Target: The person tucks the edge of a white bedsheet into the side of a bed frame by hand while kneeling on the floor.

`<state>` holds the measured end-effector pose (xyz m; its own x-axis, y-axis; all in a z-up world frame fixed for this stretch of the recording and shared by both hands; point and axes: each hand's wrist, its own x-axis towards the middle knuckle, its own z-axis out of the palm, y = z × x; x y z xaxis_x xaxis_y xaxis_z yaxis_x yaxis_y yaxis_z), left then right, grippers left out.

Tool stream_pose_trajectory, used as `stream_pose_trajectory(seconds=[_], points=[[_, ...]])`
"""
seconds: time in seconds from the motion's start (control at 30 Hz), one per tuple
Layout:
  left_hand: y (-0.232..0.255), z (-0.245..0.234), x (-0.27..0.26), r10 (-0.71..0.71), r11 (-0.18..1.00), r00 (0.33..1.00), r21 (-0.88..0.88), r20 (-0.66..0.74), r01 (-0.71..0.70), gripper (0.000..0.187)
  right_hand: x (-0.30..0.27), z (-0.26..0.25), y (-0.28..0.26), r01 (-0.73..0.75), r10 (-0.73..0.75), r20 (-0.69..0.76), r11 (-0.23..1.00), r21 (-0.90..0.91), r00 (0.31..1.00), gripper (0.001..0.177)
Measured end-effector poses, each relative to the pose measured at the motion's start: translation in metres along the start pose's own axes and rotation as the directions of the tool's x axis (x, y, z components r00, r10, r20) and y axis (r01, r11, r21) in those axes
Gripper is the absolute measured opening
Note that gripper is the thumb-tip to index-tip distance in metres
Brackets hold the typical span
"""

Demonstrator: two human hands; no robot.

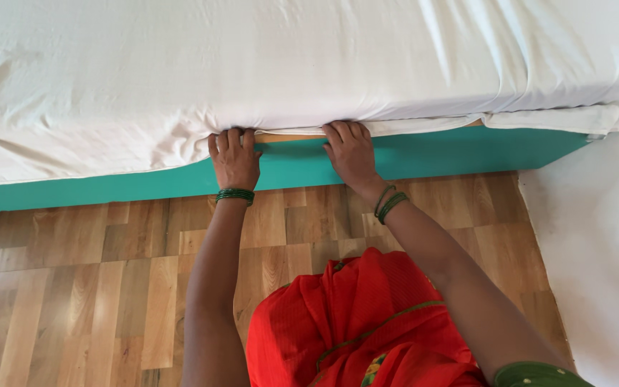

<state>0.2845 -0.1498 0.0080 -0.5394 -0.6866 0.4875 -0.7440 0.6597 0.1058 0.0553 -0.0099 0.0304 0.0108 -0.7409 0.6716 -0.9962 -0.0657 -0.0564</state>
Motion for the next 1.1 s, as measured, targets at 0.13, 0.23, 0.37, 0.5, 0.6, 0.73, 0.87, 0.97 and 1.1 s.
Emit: stream_pose_trajectory(seconds=[0.13,0.23,0.37,0.5,0.6,0.73,0.87,0.97,1.1], points=[[0.007,0.010,-0.004,-0.049,0.998,0.999,0.031,-0.022,0.050,0.056,0.000,0.006,-0.003,-0.034,0.034,-0.009,0.999,0.001,0.999,0.042],[0.021,0.014,-0.010,-0.127,0.992,0.988,-0.010,-0.087,0.127,0.061,0.001,0.005,-0.002,-0.033,0.033,0.013,0.999,0.004,0.999,0.041],[0.069,0.019,-0.012,0.044,0.999,0.991,0.031,-0.126,-0.041,0.067,0.006,0.000,0.000,-0.029,0.029,0.000,1.000,0.006,1.000,0.038],[0.110,0.026,0.005,0.127,0.986,0.989,-0.097,-0.080,-0.135,0.067,0.004,-0.002,-0.001,-0.049,0.050,-0.015,0.997,0.065,0.999,0.037],[0.117,0.028,0.015,0.136,0.985,0.982,-0.089,-0.129,-0.148,0.059,0.002,-0.002,0.004,-0.054,0.053,0.010,0.995,0.083,0.999,0.038],[0.118,0.026,0.019,0.151,0.986,0.981,-0.055,-0.118,-0.159,0.055,-0.006,-0.008,0.012,0.037,-0.039,0.022,0.995,0.095,0.999,0.046],[0.120,0.023,0.021,0.157,0.986,0.984,-0.039,-0.081,-0.160,0.053,-0.020,-0.022,0.024,0.068,-0.068,-0.002,0.998,0.001,0.998,0.047],[0.120,0.024,0.021,0.155,0.987,0.984,-0.036,-0.084,-0.159,0.054,-0.033,-0.038,0.048,-0.017,0.017,-0.004,0.998,-0.068,1.000,0.044],[0.119,0.026,0.022,0.148,0.987,0.986,-0.051,-0.073,-0.152,0.053,-0.030,-0.037,0.060,-0.066,0.067,0.016,0.997,-0.051,0.998,0.044]])
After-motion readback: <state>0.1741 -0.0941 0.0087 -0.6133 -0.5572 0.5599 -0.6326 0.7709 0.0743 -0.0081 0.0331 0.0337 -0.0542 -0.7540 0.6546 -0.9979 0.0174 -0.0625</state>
